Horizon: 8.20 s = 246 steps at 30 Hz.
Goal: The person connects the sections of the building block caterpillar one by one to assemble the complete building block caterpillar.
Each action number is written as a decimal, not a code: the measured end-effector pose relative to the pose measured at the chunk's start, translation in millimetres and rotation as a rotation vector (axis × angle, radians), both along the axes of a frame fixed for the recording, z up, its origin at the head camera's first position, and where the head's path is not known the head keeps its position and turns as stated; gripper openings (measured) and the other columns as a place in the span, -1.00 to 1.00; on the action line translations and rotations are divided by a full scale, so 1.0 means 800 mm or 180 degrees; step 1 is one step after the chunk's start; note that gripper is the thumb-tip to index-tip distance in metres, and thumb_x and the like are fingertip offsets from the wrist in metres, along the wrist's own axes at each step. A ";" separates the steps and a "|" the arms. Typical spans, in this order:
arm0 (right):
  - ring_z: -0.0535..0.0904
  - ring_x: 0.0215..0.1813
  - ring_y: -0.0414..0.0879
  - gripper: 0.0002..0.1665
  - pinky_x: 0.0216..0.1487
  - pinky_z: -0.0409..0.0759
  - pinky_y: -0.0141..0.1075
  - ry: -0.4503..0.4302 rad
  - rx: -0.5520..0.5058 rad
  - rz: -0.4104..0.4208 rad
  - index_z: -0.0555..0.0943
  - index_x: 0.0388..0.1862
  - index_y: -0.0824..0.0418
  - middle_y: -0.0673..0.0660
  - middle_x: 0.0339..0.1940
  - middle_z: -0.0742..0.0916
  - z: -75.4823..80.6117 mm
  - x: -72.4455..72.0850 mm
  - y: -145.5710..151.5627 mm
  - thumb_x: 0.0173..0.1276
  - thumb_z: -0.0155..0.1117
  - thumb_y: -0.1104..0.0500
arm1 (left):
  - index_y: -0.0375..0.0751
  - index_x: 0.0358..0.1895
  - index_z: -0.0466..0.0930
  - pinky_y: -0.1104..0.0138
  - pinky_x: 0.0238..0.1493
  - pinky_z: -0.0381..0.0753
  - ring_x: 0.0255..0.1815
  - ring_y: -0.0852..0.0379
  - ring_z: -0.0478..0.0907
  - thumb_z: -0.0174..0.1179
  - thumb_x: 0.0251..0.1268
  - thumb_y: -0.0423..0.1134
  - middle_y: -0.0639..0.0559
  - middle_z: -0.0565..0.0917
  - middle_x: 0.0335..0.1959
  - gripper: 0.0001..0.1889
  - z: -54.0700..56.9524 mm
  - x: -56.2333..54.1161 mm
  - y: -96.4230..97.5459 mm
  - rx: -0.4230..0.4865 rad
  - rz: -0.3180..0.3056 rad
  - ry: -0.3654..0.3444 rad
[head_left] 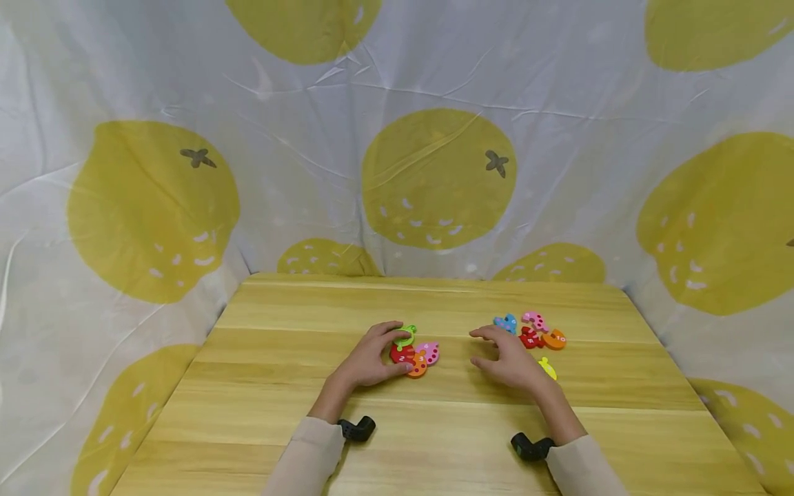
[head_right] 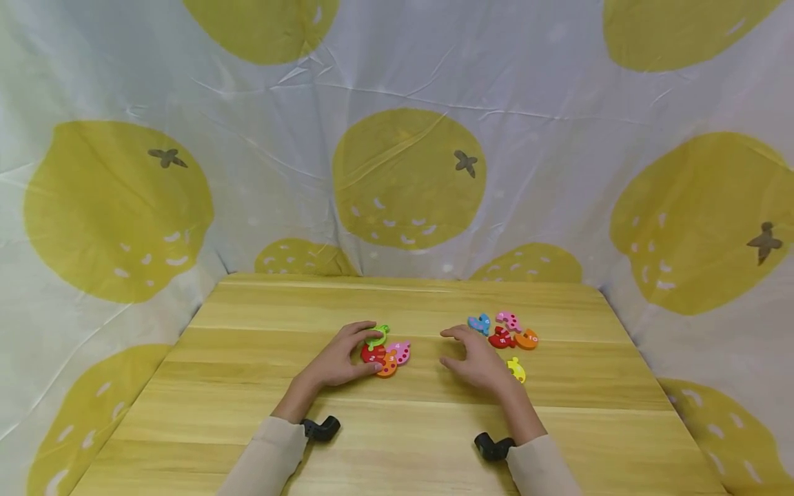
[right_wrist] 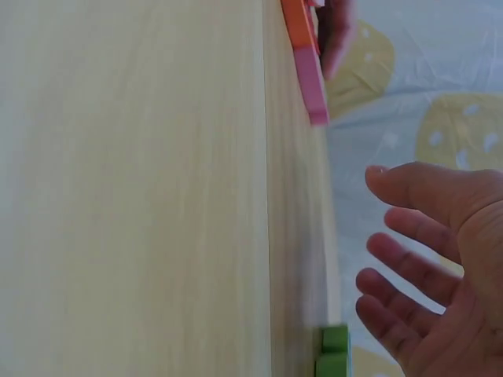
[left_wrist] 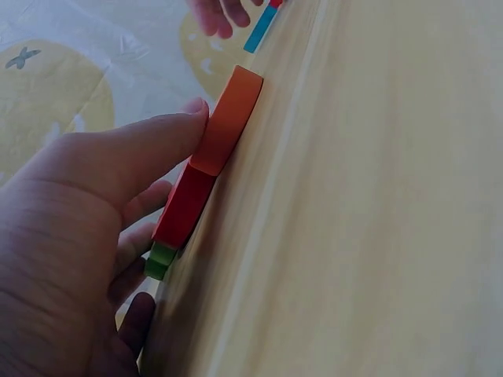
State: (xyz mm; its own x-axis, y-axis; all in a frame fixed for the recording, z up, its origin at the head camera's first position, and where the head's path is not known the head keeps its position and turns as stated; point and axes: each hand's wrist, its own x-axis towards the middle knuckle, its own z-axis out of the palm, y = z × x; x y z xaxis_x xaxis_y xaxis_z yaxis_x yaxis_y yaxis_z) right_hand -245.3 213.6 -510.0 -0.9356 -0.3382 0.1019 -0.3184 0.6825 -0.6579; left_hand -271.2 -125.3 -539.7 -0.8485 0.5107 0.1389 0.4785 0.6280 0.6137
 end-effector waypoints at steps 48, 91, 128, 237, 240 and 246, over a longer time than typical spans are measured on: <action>0.69 0.04 -0.03 -0.39 0.15 0.70 -0.08 -0.0101 -0.0245 -0.0211 0.62 0.31 0.22 0.15 0.15 0.74 0.002 0.001 0.023 0.31 0.53 0.10 | -0.03 0.59 0.30 -0.08 0.57 0.27 0.64 -0.04 0.19 0.45 0.08 0.34 0.14 0.24 0.62 0.03 -0.002 0.000 0.002 -0.0002 0.0179 -0.0216; 0.50 -0.17 -0.14 -0.54 -0.17 0.52 -0.37 -0.0304 0.0012 0.0400 0.68 0.24 0.18 0.04 -0.01 0.67 -0.007 -0.036 -0.073 0.36 0.47 0.20 | -0.08 0.56 0.34 -0.11 0.54 0.31 0.62 -0.14 0.20 0.52 0.12 0.11 0.01 0.22 0.62 -0.06 0.013 0.001 0.003 0.0204 0.0054 -0.0525; 0.64 0.10 0.23 -0.39 0.09 0.67 0.11 0.0068 -0.0048 -0.0953 0.59 0.29 0.38 0.38 0.18 0.68 0.006 -0.030 0.032 0.41 0.43 0.04 | -0.02 0.34 0.59 -0.11 0.59 0.21 0.61 -0.10 0.24 0.50 0.17 0.13 0.09 0.42 0.52 -0.33 0.006 0.001 -0.004 0.0313 0.0029 -0.0347; 0.61 -0.06 -0.07 -0.31 0.00 0.65 -0.19 -0.0491 -0.0567 -0.0793 0.67 0.17 0.27 0.11 -0.07 0.73 -0.021 -0.004 -0.061 0.11 0.68 0.01 | -0.11 0.52 0.41 -0.12 0.59 0.23 0.64 -0.15 0.17 0.39 0.30 0.12 -0.02 0.32 0.59 -0.22 0.005 0.005 0.010 0.0165 0.0210 -0.0308; 0.65 -0.05 -0.07 -0.30 0.03 0.68 -0.18 -0.0536 -0.0672 -0.0749 0.66 0.20 0.27 0.11 -0.06 0.76 -0.021 0.000 -0.050 0.14 0.66 -0.01 | -0.09 0.52 0.41 -0.12 0.59 0.23 0.64 -0.15 0.16 0.38 0.30 0.15 -0.03 0.32 0.59 -0.22 0.001 0.008 0.013 0.0071 0.0184 -0.0261; 0.67 -0.03 0.00 -0.29 0.06 0.69 -0.16 -0.0392 -0.0597 -0.0709 0.63 0.24 0.30 0.20 -0.01 0.75 -0.011 0.008 -0.019 0.19 0.63 0.01 | -0.10 0.51 0.41 -0.10 0.58 0.25 0.64 -0.13 0.15 0.40 0.29 0.14 -0.02 0.31 0.58 -0.22 0.000 0.007 0.015 0.0074 0.0176 -0.0233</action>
State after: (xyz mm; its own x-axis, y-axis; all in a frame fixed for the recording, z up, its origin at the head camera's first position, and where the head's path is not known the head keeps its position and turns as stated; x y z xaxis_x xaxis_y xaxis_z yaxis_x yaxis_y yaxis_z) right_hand -238.8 198.3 -518.4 -0.9937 -0.1095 0.0246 -0.0849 0.5896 -0.8032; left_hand -265.7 -113.6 -539.4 -0.8835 0.4603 0.0868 0.3969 0.6374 0.6604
